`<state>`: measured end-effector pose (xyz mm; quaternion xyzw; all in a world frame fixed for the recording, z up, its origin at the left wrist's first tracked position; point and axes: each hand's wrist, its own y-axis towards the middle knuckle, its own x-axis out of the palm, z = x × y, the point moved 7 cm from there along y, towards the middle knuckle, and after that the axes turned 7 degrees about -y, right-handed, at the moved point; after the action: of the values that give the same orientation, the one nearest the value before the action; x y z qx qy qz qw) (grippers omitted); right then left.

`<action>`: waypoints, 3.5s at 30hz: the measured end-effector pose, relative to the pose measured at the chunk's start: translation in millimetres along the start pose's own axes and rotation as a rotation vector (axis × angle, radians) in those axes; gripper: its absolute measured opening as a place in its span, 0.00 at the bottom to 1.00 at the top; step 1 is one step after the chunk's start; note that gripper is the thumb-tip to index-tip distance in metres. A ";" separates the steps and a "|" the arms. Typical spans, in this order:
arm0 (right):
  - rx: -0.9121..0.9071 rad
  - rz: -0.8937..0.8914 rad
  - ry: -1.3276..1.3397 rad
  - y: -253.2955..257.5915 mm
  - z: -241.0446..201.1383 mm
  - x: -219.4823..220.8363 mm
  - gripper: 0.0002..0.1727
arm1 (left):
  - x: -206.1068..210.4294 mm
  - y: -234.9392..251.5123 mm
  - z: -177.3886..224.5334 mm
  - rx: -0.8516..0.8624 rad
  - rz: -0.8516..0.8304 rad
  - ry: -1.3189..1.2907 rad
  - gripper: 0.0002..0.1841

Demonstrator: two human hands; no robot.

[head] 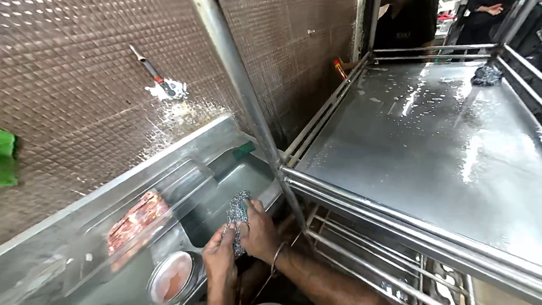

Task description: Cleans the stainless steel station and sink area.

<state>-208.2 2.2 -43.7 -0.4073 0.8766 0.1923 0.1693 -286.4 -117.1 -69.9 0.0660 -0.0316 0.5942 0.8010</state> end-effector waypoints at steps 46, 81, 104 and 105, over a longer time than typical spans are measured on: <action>0.015 -0.096 0.040 -9.6 1.1 64.7 0.38 | -56.2 8.4 -17.8 -0.025 0.063 0.012 0.08; 0.082 0.397 -0.651 23.3 84.5 -12.2 0.30 | 85.3 25.9 -123.9 -0.278 -0.251 -0.140 0.13; -0.314 0.756 -0.679 -0.3 34.2 -80.1 0.16 | 144.2 12.0 -74.5 -0.187 -0.357 -0.417 0.08; -0.294 0.750 -0.679 -1.4 42.5 -75.6 0.16 | 142.6 12.3 -84.1 -0.207 -0.348 -0.406 0.08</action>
<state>-155.0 70.6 -46.6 0.0002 0.8216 0.4820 0.3045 -258.9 33.6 -133.9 0.1060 -0.2401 0.4159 0.8707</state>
